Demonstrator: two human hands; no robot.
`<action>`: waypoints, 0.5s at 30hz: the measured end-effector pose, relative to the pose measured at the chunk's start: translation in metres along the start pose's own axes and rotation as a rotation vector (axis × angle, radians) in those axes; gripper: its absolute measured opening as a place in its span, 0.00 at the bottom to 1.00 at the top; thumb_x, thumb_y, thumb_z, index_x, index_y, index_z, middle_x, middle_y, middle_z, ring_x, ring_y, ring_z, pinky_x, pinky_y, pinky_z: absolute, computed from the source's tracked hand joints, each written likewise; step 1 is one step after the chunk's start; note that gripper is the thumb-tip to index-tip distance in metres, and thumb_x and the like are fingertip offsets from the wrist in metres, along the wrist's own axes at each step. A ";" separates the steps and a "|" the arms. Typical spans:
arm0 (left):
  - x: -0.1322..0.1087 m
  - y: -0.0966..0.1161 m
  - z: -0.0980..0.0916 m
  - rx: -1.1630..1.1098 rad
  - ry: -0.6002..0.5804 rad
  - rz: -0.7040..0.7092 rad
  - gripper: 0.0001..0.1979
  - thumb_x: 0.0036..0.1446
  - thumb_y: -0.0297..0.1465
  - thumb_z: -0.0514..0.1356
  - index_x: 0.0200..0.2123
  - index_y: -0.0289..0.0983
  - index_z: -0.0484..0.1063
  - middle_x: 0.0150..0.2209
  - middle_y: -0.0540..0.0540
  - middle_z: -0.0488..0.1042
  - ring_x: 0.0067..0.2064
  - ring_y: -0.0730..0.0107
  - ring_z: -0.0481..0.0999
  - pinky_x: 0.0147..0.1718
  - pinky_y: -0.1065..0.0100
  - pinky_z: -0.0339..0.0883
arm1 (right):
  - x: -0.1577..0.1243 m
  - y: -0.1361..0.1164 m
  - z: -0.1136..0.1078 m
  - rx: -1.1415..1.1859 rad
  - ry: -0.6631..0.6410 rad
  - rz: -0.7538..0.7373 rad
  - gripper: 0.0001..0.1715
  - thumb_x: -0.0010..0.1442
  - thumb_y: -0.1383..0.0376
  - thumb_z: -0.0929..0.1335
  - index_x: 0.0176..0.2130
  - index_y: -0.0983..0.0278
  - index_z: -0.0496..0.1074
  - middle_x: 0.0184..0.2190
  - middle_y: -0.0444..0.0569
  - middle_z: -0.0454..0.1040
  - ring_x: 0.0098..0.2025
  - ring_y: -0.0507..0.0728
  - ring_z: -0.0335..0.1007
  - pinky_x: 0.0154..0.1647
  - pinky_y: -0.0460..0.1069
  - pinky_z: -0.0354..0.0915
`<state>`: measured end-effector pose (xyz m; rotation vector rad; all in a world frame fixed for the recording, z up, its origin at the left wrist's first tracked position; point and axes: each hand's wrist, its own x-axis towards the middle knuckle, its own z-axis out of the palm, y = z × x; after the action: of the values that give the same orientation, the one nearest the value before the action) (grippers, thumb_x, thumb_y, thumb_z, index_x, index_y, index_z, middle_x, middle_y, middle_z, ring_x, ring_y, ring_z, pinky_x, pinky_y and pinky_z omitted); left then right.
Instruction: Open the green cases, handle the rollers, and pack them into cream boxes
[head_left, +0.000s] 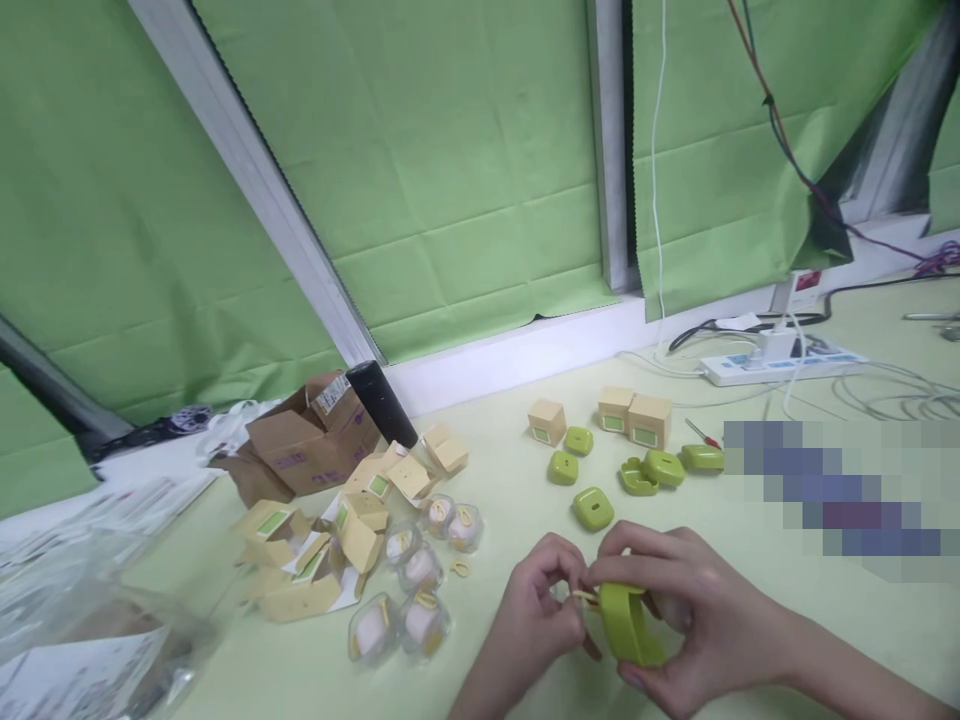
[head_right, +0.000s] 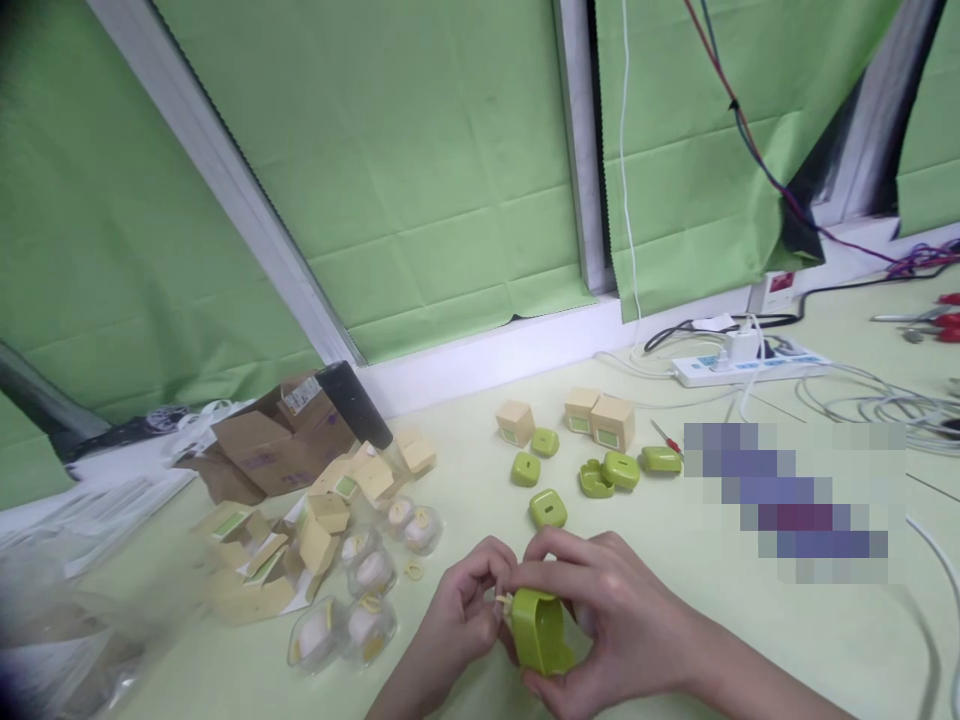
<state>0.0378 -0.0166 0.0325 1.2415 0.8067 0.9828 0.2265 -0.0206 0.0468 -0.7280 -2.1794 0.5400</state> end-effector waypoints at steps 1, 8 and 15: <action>0.000 -0.001 0.001 -0.035 0.002 -0.014 0.12 0.45 0.34 0.67 0.22 0.36 0.67 0.31 0.48 0.63 0.33 0.70 0.67 0.25 0.73 0.62 | 0.000 0.001 0.001 0.025 0.018 0.011 0.31 0.40 0.68 0.70 0.47 0.55 0.71 0.36 0.46 0.72 0.30 0.55 0.71 0.31 0.47 0.66; -0.001 -0.008 0.024 -0.549 0.050 -0.064 0.29 0.44 0.34 0.69 0.49 0.40 0.62 0.37 0.46 0.72 0.37 0.69 0.72 0.39 0.65 0.63 | 0.003 0.017 0.010 0.252 0.156 0.356 0.26 0.47 0.62 0.73 0.48 0.56 0.71 0.46 0.50 0.64 0.29 0.52 0.69 0.29 0.48 0.69; 0.000 0.010 0.020 -0.724 0.254 -0.147 0.18 0.54 0.30 0.60 0.49 0.35 0.65 0.41 0.41 0.74 0.34 0.70 0.73 0.36 0.69 0.65 | 0.002 0.026 0.004 0.949 0.316 0.684 0.17 0.60 0.55 0.61 0.46 0.60 0.66 0.42 0.51 0.71 0.38 0.58 0.74 0.39 0.54 0.71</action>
<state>0.0548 -0.0235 0.0458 0.4360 0.6337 1.1817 0.2304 -0.0003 0.0307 -0.8966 -1.1108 1.5358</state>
